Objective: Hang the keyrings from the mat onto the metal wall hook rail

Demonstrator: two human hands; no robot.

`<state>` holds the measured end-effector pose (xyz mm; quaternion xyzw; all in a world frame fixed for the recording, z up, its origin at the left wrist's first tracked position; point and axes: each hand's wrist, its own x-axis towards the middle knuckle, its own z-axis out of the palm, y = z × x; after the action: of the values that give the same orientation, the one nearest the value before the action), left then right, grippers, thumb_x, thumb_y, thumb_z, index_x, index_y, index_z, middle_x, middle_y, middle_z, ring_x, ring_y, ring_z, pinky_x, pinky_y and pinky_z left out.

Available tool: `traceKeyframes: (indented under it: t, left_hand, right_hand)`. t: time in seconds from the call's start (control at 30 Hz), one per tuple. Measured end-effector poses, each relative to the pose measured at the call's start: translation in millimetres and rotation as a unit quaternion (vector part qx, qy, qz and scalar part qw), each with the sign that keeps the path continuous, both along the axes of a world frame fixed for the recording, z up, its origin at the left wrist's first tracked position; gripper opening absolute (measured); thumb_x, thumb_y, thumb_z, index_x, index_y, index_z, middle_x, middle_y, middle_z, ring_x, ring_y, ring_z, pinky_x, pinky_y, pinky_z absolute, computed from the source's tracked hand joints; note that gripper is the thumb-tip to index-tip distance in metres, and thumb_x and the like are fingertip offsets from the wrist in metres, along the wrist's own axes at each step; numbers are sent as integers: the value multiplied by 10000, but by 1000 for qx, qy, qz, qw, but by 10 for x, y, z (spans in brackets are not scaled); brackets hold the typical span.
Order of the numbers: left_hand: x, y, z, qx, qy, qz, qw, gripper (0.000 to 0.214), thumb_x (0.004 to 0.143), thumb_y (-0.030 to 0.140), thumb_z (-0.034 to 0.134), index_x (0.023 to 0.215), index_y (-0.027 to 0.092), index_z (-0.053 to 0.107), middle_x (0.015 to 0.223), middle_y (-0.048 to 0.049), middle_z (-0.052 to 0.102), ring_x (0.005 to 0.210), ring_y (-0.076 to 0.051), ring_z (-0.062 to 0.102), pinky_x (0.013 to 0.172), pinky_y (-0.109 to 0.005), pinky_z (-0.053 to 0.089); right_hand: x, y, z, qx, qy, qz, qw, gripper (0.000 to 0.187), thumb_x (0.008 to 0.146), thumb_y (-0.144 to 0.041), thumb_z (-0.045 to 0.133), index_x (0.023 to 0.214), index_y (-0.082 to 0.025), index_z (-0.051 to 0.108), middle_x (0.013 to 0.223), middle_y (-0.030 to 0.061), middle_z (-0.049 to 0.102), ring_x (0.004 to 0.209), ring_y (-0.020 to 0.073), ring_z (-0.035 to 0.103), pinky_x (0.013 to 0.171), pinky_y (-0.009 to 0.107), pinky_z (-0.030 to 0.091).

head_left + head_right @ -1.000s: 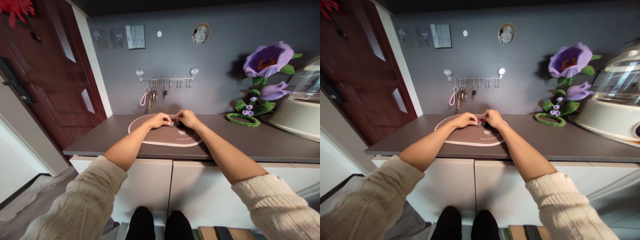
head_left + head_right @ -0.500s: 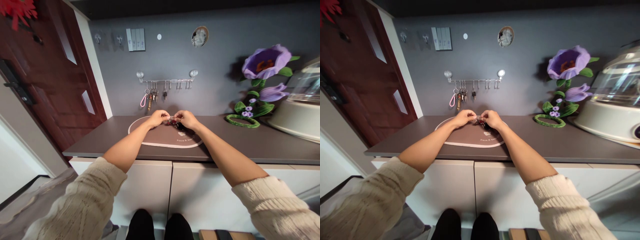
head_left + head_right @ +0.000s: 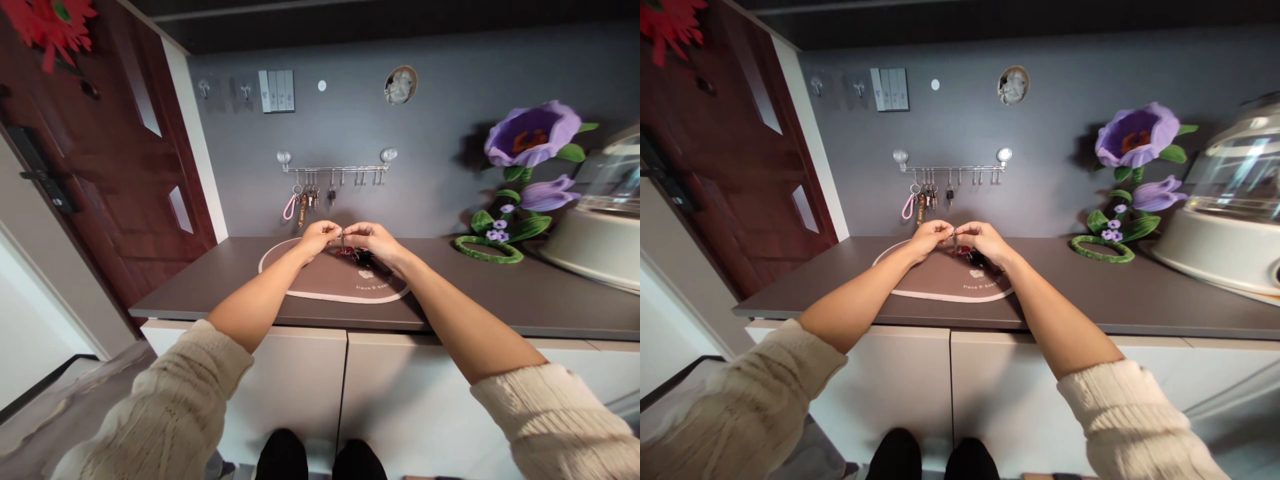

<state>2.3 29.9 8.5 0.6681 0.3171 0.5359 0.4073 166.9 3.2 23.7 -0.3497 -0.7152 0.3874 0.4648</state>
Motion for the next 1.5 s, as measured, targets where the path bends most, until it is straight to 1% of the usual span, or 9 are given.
traceKeyframes:
  t: [0.1,0.27,0.67,0.93,1.07,1.2,1.27,1.4,1.5]
  left_hand:
    - [20,-8,11,-12,-32,8,999,259,614,329,659,750,121,586,685,-1,578,601,-68,477,580,-209,370]
    - [35,-19,0,-21,-56,2,998,291,591,344,676,757,123,587,685,-6,587,603,-76,488,581,-218,371]
    - [85,-8,-17,-25,-76,-2,997,313,583,369,683,768,127,613,682,-11,600,590,-77,483,562,-218,363]
    - [113,-51,7,-14,-73,-6,997,316,573,377,687,762,133,620,683,-10,597,599,-85,483,576,-225,360]
    - [115,-50,17,-8,-86,23,996,286,605,374,659,745,129,616,625,3,564,554,-77,452,557,-223,348]
    - [104,-15,1,-16,-97,88,991,218,637,343,629,680,132,593,555,20,525,520,-71,429,541,-216,334]
    - [100,15,-18,-20,-99,114,988,193,648,323,618,668,134,584,557,20,527,524,-73,438,547,-214,342]
    - [98,78,-58,-11,-84,140,986,159,677,295,582,674,136,578,564,17,533,522,-79,448,558,-220,360]
    - [98,105,-73,-2,-73,162,984,143,679,281,577,658,139,581,582,5,556,558,-94,482,597,-233,383]
  right_hand:
    - [-7,2,3,-3,12,-13,1000,251,633,-318,676,821,-161,624,767,18,641,630,95,540,631,245,449]
    - [-26,9,-16,-3,15,-30,999,269,615,-378,680,738,-148,613,681,13,616,590,92,510,601,245,423]
    - [-21,11,-22,45,19,-50,998,273,643,-413,630,730,-161,576,698,-7,584,616,95,496,620,238,386]
    - [-12,43,-36,8,82,-33,996,288,641,-418,635,749,-173,526,657,-24,539,602,89,497,597,231,402]
    - [-3,53,-31,-14,121,-37,992,327,603,-423,666,746,-176,506,652,-28,531,567,85,505,569,235,419]
    - [-4,50,-6,-25,144,-63,987,348,594,-431,673,751,-175,498,666,-18,544,534,82,499,523,229,423]
    - [-19,58,26,-24,156,-73,985,320,616,-417,661,745,-175,496,670,-11,547,567,92,518,547,237,446]
    - [-85,125,172,-26,179,-97,979,184,682,-302,626,718,-176,496,695,-9,538,677,107,575,658,260,484]
    - [-161,219,344,-37,194,-105,975,107,731,-220,572,710,-181,475,693,-14,533,650,99,588,664,274,498]
